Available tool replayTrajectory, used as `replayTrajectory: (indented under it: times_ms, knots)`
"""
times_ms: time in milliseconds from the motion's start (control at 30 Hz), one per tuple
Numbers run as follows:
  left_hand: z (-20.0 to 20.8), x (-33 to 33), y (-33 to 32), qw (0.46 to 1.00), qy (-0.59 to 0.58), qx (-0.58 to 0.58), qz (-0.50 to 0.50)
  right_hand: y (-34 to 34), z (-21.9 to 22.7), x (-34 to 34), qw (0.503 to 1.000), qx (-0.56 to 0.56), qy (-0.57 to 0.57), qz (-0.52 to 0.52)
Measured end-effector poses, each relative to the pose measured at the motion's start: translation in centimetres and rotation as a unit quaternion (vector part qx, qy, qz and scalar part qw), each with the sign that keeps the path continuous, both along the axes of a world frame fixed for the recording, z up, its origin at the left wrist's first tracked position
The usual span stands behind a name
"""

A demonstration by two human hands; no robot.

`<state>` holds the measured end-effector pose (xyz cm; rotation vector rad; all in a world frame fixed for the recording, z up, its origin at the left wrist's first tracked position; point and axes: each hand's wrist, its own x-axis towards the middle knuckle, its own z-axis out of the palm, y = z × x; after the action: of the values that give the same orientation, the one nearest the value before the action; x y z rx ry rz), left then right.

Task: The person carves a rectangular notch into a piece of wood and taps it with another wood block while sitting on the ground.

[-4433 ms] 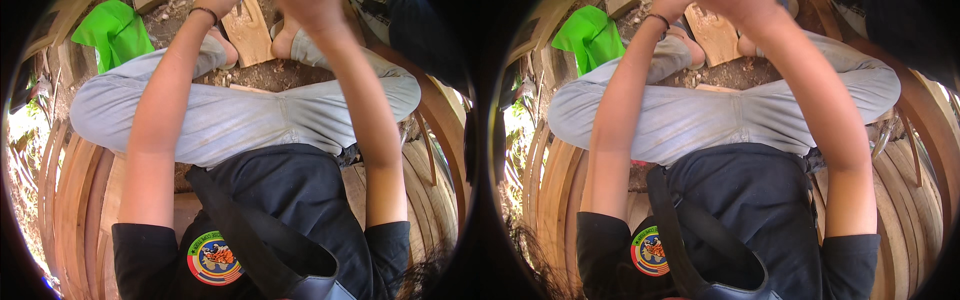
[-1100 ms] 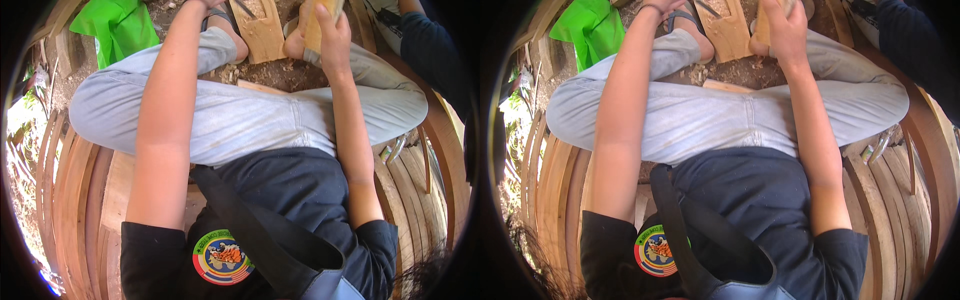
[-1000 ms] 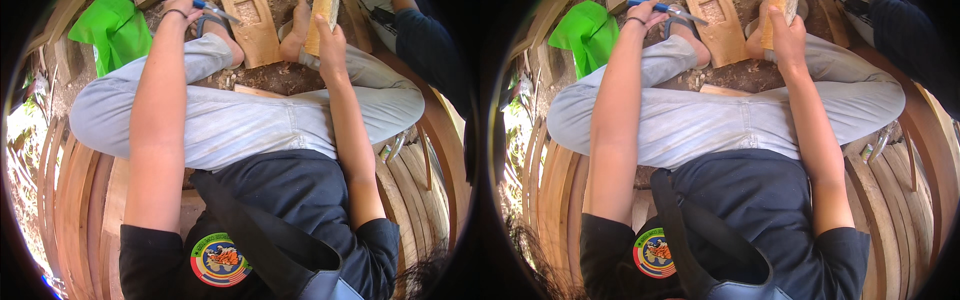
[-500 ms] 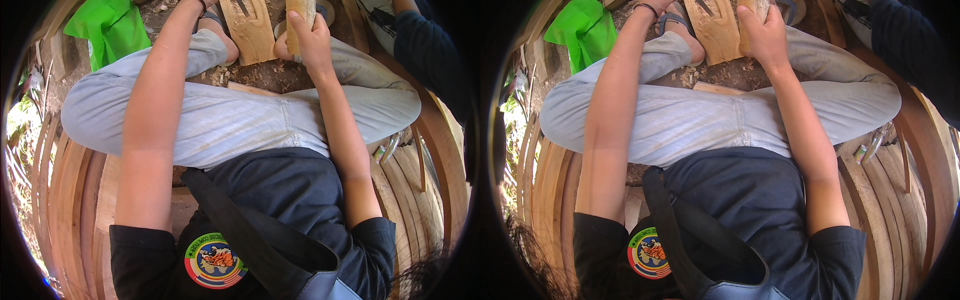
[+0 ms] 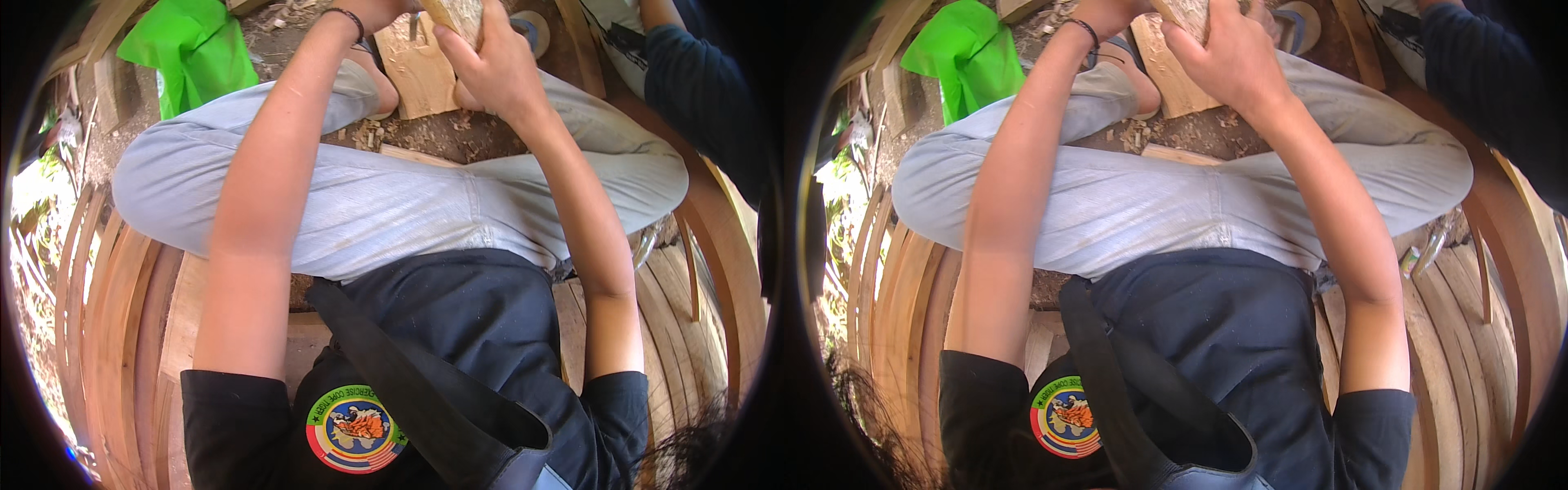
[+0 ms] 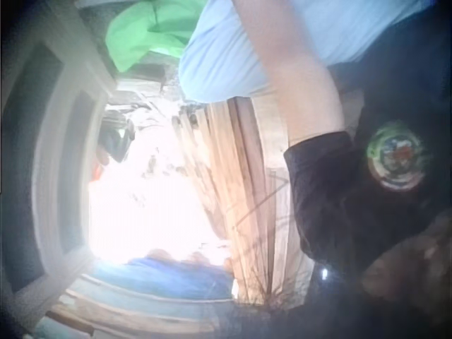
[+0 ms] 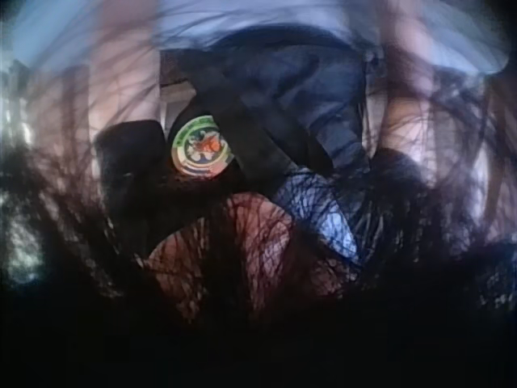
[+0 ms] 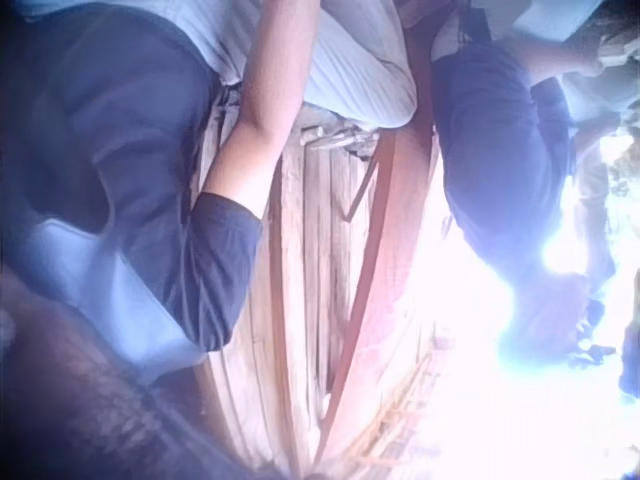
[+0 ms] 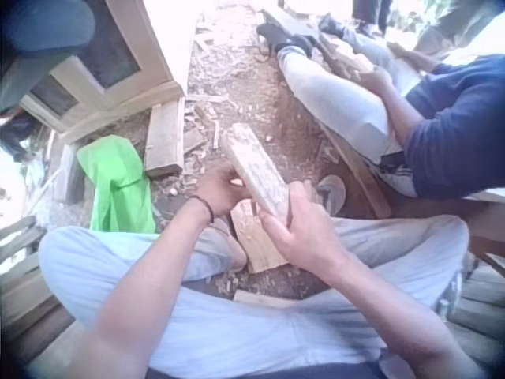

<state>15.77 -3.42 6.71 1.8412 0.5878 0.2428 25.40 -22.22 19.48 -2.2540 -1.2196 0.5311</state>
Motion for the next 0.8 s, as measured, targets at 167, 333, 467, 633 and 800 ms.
replayTrajectory:
  times_ms: [167,333,467,633,800]
  knots:
    - [0.0,-2.2,0.6,0.991,-0.027,-0.131,-0.005,3.1,3.2,-1.7,0.963,0.258,0.081,-0.008]
    - [1.3,-1.0,0.1,1.000,0.024,-0.011,-0.005,1.1,1.3,-0.9,0.996,-0.054,0.037,-0.054]
    - [-2.6,-4.0,3.7,0.965,0.006,-0.212,0.154,1.4,4.1,0.9,0.957,0.126,0.237,-0.106]
    - [-1.8,-5.3,4.3,0.915,0.008,-0.293,0.277,-2.6,1.7,2.1,0.906,0.135,0.329,-0.228]
    - [2.3,-3.4,5.2,0.959,-0.055,-0.217,0.175,-4.6,-0.2,1.0,0.919,0.079,0.307,-0.233]
